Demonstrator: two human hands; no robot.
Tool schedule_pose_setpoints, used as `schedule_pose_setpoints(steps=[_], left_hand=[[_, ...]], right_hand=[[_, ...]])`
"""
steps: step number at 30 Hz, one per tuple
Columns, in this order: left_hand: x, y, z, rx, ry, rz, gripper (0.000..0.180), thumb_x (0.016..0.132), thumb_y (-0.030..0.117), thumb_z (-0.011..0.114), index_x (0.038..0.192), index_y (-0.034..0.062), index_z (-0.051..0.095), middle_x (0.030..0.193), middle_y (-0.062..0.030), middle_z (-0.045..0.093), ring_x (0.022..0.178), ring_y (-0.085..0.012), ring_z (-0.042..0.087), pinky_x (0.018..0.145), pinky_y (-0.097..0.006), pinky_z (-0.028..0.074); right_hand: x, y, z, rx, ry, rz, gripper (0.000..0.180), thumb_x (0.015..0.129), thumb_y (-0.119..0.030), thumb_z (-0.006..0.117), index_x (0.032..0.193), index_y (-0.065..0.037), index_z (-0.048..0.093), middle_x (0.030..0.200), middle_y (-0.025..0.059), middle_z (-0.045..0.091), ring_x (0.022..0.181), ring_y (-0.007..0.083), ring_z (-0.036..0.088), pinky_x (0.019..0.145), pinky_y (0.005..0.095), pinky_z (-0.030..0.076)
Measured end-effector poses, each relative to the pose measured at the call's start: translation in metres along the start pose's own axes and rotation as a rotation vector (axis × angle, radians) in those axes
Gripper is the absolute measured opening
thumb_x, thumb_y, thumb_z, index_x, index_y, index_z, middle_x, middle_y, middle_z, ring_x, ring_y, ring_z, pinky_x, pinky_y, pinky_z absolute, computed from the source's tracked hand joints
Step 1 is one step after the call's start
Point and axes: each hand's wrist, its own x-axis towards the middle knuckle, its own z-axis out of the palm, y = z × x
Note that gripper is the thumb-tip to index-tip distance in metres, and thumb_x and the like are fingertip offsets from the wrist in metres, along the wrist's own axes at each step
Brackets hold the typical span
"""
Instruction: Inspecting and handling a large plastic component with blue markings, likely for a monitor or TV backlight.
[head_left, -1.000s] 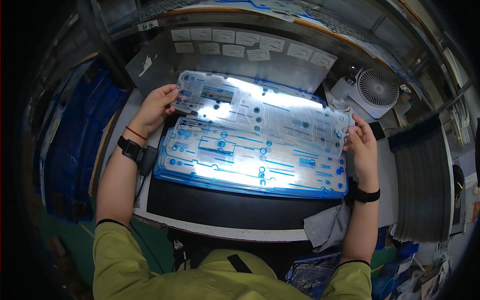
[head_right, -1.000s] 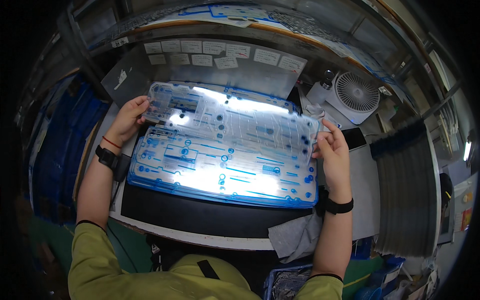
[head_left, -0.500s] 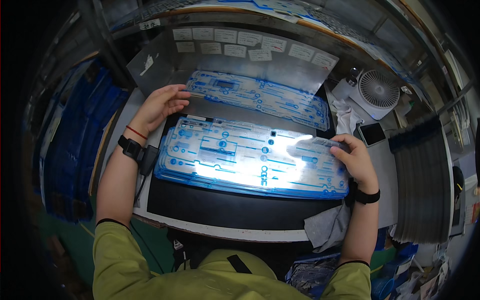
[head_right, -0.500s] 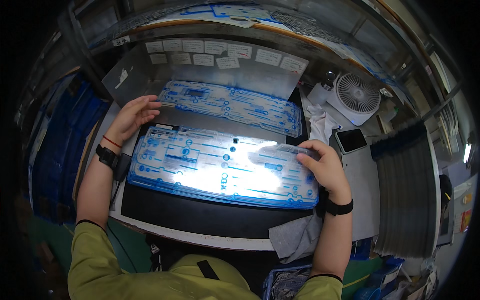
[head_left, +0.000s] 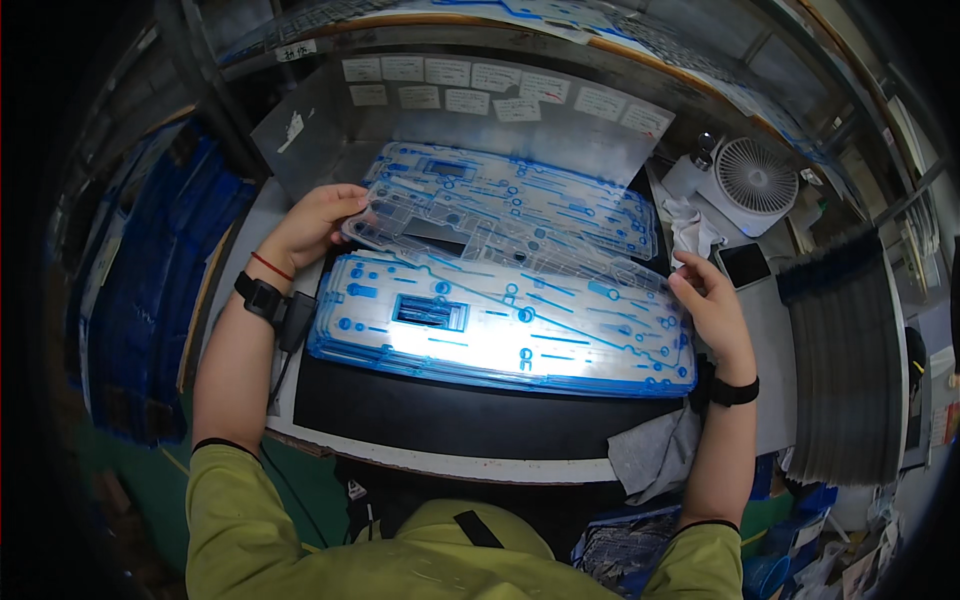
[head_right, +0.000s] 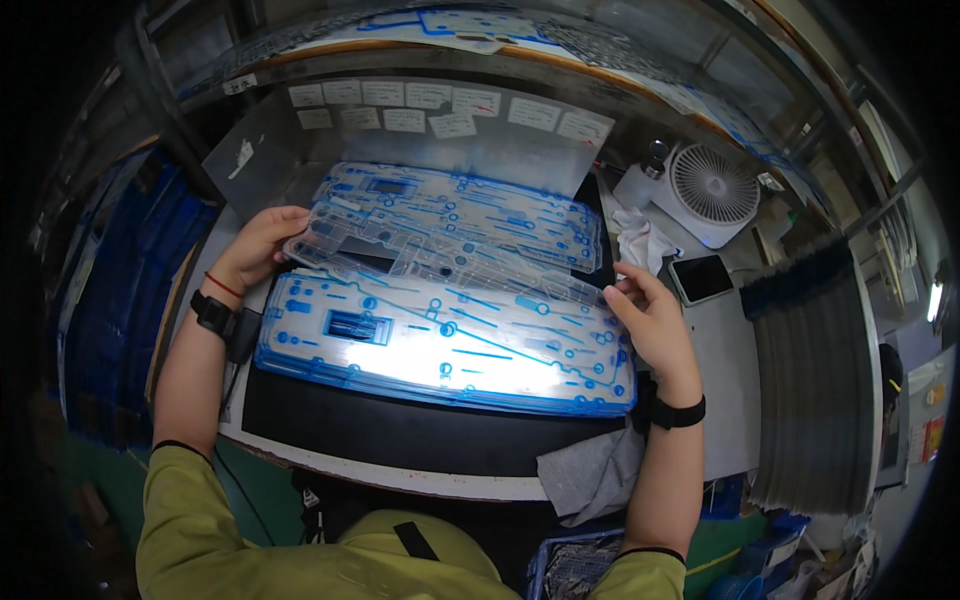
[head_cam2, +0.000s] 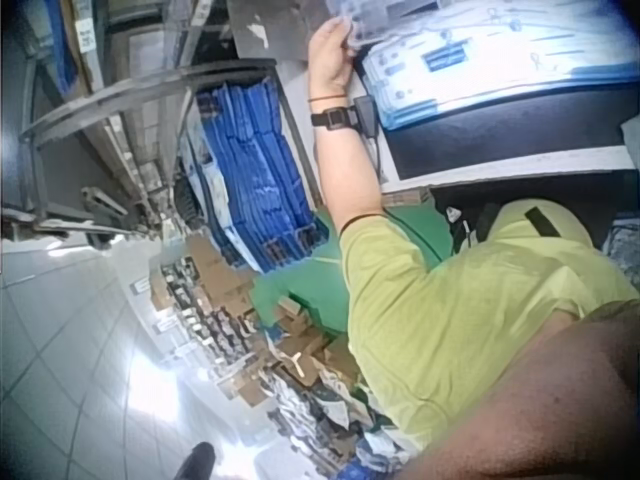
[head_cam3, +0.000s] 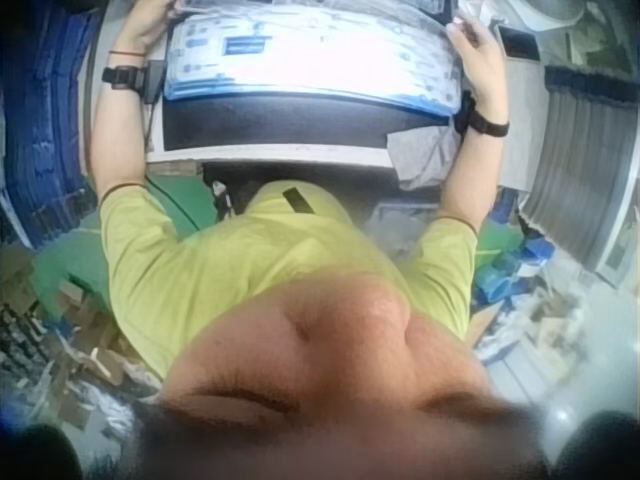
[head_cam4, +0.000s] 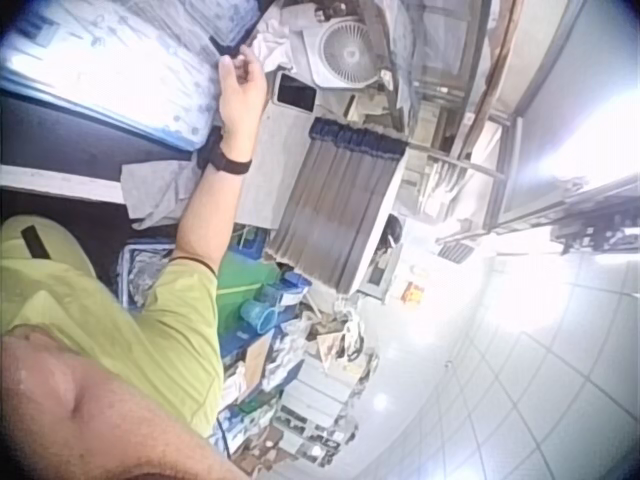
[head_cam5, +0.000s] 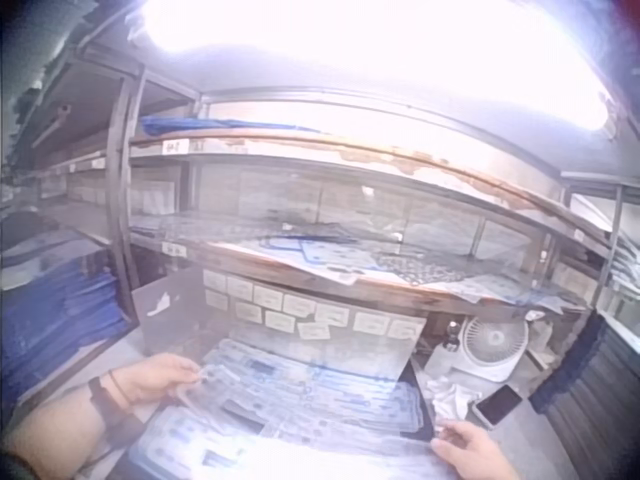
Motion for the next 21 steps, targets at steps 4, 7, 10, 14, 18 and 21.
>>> schedule_pose_setpoints(steps=[4,7,10,14,18,21], left_hand=[[0.003,-0.004,-0.008,-0.085,0.089,-0.072,0.021,0.097,0.016,0.056,0.109,-0.0004,0.062,0.089,-0.0050,0.068,0.056,0.0003,0.051,0.047,-0.009,0.041],[0.006,-0.005,-0.013,-0.147,0.109,-0.088,0.021,0.097,0.013,0.055,0.110,-0.0027,0.061,0.092,-0.0085,0.068,0.056,-0.0001,0.052,0.047,-0.008,0.044],[0.006,-0.006,-0.015,-0.224,0.091,-0.115,0.021,0.097,0.010,0.053,0.110,-0.0054,0.060,0.092,-0.0109,0.068,0.055,-0.0006,0.053,0.046,-0.008,0.045],[0.002,0.000,-0.008,-0.241,0.038,-0.155,0.024,0.097,0.006,0.050,0.115,-0.0084,0.057,0.093,-0.0129,0.068,0.054,-0.0011,0.054,0.046,-0.008,0.046],[0.006,-0.006,-0.019,-0.346,-0.036,-0.151,0.027,0.096,0.005,0.050,0.118,-0.0078,0.056,0.097,-0.0132,0.067,0.059,-0.0045,0.060,0.048,-0.009,0.050],[0.007,-0.008,-0.021,-0.336,-0.010,-0.138,0.027,0.096,0.005,0.050,0.120,-0.0065,0.055,0.098,-0.0128,0.067,0.064,-0.0081,0.065,0.050,-0.010,0.053]], right_hand=[[-0.003,-0.006,0.000,-0.169,-0.119,0.027,0.043,0.089,-0.020,0.070,0.125,0.000,0.061,0.099,0.0049,0.060,0.086,0.0115,0.055,0.079,0.0251,0.046],[-0.001,0.003,-0.001,-0.180,-0.150,-0.015,0.043,0.089,-0.024,0.070,0.124,0.000,0.061,0.099,0.0067,0.061,0.086,0.0128,0.055,0.080,0.0270,0.046],[-0.003,0.005,0.000,-0.192,-0.152,-0.004,0.041,0.089,-0.024,0.070,0.122,-0.001,0.063,0.100,0.0077,0.062,0.086,0.0137,0.056,0.079,0.0277,0.046],[-0.002,0.001,-0.003,-0.289,-0.068,-0.104,0.034,0.091,-0.023,0.067,0.117,-0.001,0.066,0.097,0.0085,0.063,0.085,0.0143,0.056,0.079,0.0280,0.045],[0.002,0.003,-0.010,-0.271,-0.192,-0.123,0.031,0.095,-0.024,0.061,0.112,0.001,0.067,0.097,0.0103,0.063,0.087,0.0160,0.058,0.081,0.0285,0.045],[0.002,0.007,-0.007,-0.269,-0.201,-0.081,0.035,0.099,-0.026,0.054,0.116,0.003,0.064,0.099,0.0095,0.064,0.090,0.0165,0.059,0.083,0.0286,0.045]])
